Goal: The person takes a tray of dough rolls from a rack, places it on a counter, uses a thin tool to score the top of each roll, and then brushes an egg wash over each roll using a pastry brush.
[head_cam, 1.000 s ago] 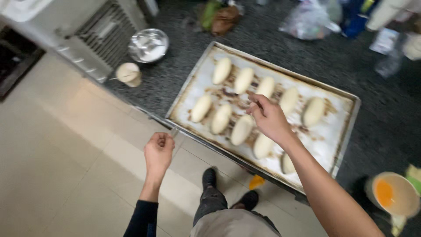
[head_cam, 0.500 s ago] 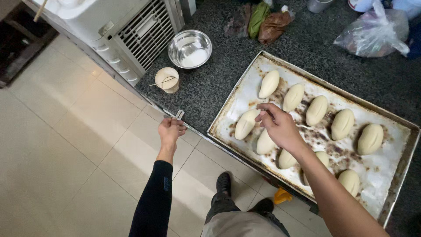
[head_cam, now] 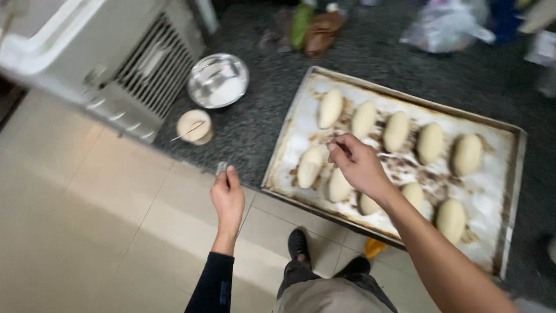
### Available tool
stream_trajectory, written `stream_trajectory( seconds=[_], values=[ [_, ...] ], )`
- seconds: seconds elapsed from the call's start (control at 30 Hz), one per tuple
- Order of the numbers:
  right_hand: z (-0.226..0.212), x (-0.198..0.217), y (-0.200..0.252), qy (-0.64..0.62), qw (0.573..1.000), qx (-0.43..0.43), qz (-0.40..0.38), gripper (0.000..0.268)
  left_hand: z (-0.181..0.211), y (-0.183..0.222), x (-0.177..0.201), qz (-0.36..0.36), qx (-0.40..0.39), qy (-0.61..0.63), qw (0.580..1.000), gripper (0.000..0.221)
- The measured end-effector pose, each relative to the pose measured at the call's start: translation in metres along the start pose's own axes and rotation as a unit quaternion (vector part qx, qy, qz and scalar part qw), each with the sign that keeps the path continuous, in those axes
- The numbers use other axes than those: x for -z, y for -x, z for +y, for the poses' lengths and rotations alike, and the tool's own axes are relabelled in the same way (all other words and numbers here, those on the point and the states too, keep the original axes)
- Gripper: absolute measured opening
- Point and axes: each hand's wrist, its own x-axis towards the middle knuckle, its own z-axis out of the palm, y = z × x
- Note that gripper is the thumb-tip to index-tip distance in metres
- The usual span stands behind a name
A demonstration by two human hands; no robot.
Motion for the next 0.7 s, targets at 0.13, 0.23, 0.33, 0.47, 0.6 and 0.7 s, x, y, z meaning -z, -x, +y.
stream_trajectory(
  seconds=[0.13,0.23,0.33,0.47,0.6,0.7],
  values=[
    [0.020,0.052,0.022,-0.060,0.995,-0.015,0.077,0.037,0.105,0.022,-0.022,-0.110,-0.089,0.059,0.988,0.043],
    [0.043,0.108,0.054,-0.082,0.983,-0.042,0.156,0.044,0.185,0.047,-0.053,-0.167,-0.180,0.109,0.963,0.023],
    [0.070,0.176,0.102,-0.086,0.964,-0.038,0.247,0.033,0.249,0.090,-0.096,-0.271,-0.224,0.159,0.923,0.030],
    [0.123,0.268,0.185,0.004,0.937,-0.078,0.342,0.024,0.306,0.162,-0.163,-0.359,-0.337,0.190,0.850,0.029],
    [0.221,0.335,0.273,0.157,0.870,-0.141,0.445,0.042,0.346,0.243,-0.218,-0.444,-0.326,0.166,0.818,0.027],
    [0.302,0.348,0.318,0.148,0.844,-0.196,0.476,0.054,0.366,0.290,-0.255,-0.477,-0.327,0.144,0.803,0.027]
  ],
)
